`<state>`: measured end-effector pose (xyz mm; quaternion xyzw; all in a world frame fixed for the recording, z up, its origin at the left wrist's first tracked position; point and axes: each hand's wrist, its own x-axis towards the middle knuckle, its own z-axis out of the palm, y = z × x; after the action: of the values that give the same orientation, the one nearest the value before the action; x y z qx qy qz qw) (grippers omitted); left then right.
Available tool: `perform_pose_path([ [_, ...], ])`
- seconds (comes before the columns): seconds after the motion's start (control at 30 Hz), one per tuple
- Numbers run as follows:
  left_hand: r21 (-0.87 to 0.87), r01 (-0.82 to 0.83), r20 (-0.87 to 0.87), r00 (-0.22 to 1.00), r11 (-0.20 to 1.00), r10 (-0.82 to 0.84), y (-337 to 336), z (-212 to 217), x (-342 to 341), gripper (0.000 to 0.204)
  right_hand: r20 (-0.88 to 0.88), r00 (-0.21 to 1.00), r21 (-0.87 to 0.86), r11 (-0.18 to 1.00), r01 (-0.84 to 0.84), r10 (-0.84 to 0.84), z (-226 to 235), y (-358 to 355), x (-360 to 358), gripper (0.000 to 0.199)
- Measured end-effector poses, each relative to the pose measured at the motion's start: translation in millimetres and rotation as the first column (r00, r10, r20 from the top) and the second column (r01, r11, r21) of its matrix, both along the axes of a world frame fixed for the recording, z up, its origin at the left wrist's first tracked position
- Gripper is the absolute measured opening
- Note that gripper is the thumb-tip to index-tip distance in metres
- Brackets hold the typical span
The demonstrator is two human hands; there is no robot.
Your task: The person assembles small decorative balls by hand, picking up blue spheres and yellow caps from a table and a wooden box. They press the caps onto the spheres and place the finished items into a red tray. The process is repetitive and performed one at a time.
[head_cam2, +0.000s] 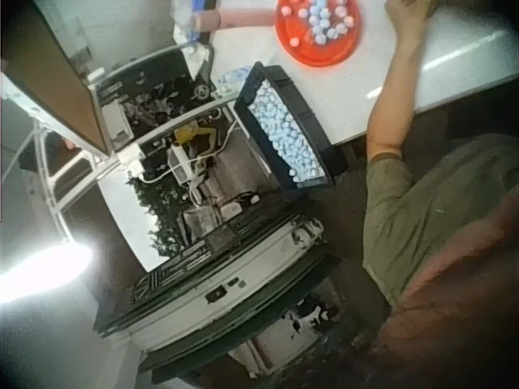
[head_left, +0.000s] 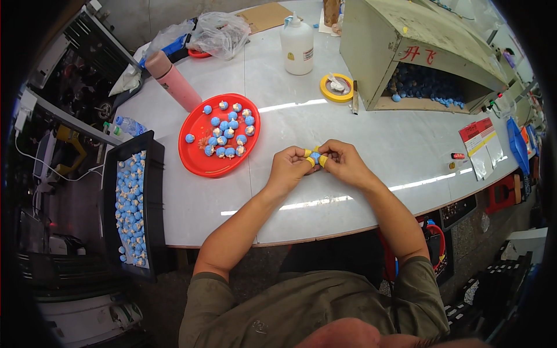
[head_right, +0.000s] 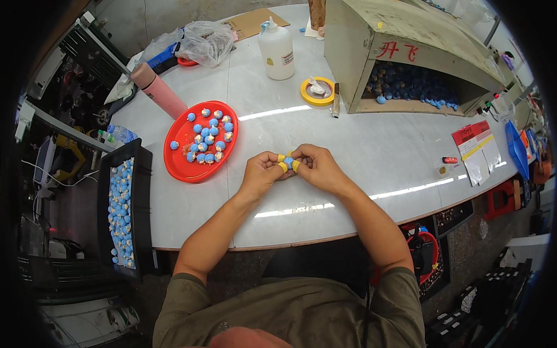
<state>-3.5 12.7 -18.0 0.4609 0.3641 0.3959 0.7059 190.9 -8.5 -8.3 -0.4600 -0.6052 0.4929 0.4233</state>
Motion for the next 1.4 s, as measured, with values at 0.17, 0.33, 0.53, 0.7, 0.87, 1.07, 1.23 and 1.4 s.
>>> perform_pose_path([
  [0.17, -0.026, -0.007, 0.061, 0.998, 1.000, 0.008, -1.7, 5.6, 1.9, 0.017, -0.044, 0.999, -0.002, 1.000, 0.014, -0.014, -0.1, 0.9, 0.6, 0.021],
  [0.33, -0.043, 0.017, 0.042, 0.999, 0.999, -0.015, 0.4, 5.8, -2.7, 0.016, -0.123, 0.992, -0.122, 0.993, 0.001, -0.016, 7.4, 1.6, 0.8, 0.021],
  [0.53, -0.028, 0.022, 0.056, 0.998, 0.999, -0.021, 0.3, 6.6, -2.0, 0.016, -0.133, 0.991, -0.114, 0.993, -0.018, 0.002, 5.3, 2.2, 2.1, 0.020],
  [0.7, -0.013, 0.035, 0.034, 0.999, 0.999, -0.034, 2.0, 1.4, -3.6, 0.014, -0.116, 0.993, -0.090, 0.996, -0.025, 0.015, -0.1, 2.6, 2.2, 0.017],
  [0.87, 0.000, 0.031, 0.026, 0.999, 1.000, -0.031, 2.3, -3.0, -4.5, 0.012, -0.125, 0.992, -0.123, 0.992, -0.029, 0.013, 2.2, 0.7, -0.2, 0.020],
  [1.07, 0.031, 0.028, -0.007, 1.000, 0.999, -0.028, 1.2, -2.9, -4.0, 0.011, -0.080, 0.996, -0.133, 0.989, -0.058, 0.048, -3.0, 1.0, 4.6, 0.014],
  [1.23, -0.062, 0.034, 0.021, 0.999, 0.998, -0.033, 0.4, 6.0, -2.5, 0.014, -0.128, 0.992, -0.168, 0.986, -0.018, -0.003, 4.6, 1.1, -0.9, 0.018],
  [1.4, -0.207, 0.000, 0.072, 0.997, 0.978, 0.015, 3.1, 16.7, -6.4, 0.021, -0.215, 0.973, -0.244, 0.969, 0.032, -0.087, 18.7, -1.3, -8.3, 0.019],
])
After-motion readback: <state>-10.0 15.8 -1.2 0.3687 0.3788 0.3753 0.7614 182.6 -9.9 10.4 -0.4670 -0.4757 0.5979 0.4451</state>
